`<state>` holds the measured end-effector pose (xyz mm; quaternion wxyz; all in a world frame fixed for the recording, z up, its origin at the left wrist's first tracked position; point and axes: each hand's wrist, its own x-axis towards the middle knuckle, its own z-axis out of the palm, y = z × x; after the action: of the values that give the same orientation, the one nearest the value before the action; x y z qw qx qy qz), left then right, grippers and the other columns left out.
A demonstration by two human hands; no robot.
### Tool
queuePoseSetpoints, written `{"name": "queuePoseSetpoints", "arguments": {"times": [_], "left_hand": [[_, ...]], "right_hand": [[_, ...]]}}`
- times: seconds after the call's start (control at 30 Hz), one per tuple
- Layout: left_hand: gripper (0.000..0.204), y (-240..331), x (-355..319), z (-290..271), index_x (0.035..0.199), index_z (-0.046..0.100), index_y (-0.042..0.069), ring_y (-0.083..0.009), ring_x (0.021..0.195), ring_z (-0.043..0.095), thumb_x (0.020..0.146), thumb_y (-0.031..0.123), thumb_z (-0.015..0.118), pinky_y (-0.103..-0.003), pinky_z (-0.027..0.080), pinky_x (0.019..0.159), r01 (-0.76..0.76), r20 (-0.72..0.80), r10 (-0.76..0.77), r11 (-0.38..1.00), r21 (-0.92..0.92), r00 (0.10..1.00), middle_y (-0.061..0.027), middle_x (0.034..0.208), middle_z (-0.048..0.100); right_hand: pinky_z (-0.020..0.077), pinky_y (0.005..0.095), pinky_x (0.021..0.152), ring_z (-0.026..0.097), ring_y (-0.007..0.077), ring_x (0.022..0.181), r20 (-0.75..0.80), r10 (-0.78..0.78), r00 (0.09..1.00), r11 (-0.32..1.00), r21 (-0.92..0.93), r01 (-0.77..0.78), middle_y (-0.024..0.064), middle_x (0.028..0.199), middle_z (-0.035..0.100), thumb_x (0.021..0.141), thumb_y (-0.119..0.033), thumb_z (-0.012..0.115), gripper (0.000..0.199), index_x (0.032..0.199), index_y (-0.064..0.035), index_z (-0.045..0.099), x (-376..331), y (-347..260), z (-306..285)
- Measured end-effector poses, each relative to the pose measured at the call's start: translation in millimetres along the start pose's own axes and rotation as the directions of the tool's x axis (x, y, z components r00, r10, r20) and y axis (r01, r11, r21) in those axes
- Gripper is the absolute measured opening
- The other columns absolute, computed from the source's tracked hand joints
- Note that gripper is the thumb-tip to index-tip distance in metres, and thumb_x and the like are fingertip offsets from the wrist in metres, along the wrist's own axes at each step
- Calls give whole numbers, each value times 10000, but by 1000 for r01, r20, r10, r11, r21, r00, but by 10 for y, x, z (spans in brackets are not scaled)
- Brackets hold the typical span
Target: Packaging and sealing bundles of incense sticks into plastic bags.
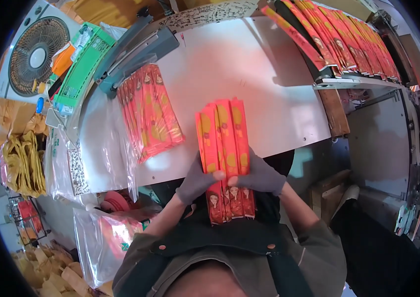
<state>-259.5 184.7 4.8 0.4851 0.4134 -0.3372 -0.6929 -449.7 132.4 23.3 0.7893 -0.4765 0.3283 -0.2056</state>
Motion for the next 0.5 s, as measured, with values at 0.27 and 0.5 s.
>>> {"name": "queuePoseSetpoints", "arguments": {"times": [0.27, 0.5], "left_hand": [[801, 881, 358, -179, 1221, 402, -1, -165, 988, 579, 606, 217, 866, -303, 476, 835, -206, 190, 145, 911, 358, 971, -75, 1105, 571], [1090, 1242, 319, 192, 1429, 122, 62, -226, 1209, 452, 601, 60, 830, -380, 383, 993, -552, 92, 546, 832, 56, 833, -137, 1330, 407]], "right_hand": [[439, 351, 899, 527, 171, 1077, 8, -363, 932, 848, -412, 334, 85, 1187, 552, 570, -249, 884, 849, 1246, -23, 423, 339, -904, 45], [379, 372, 985, 478, 235, 1149, 23, -590, 807, 798, -136, 587, 138, 1265, 454, 458, -209, 928, 1371, 1451, -91, -10, 535, -1282, 182]]}}
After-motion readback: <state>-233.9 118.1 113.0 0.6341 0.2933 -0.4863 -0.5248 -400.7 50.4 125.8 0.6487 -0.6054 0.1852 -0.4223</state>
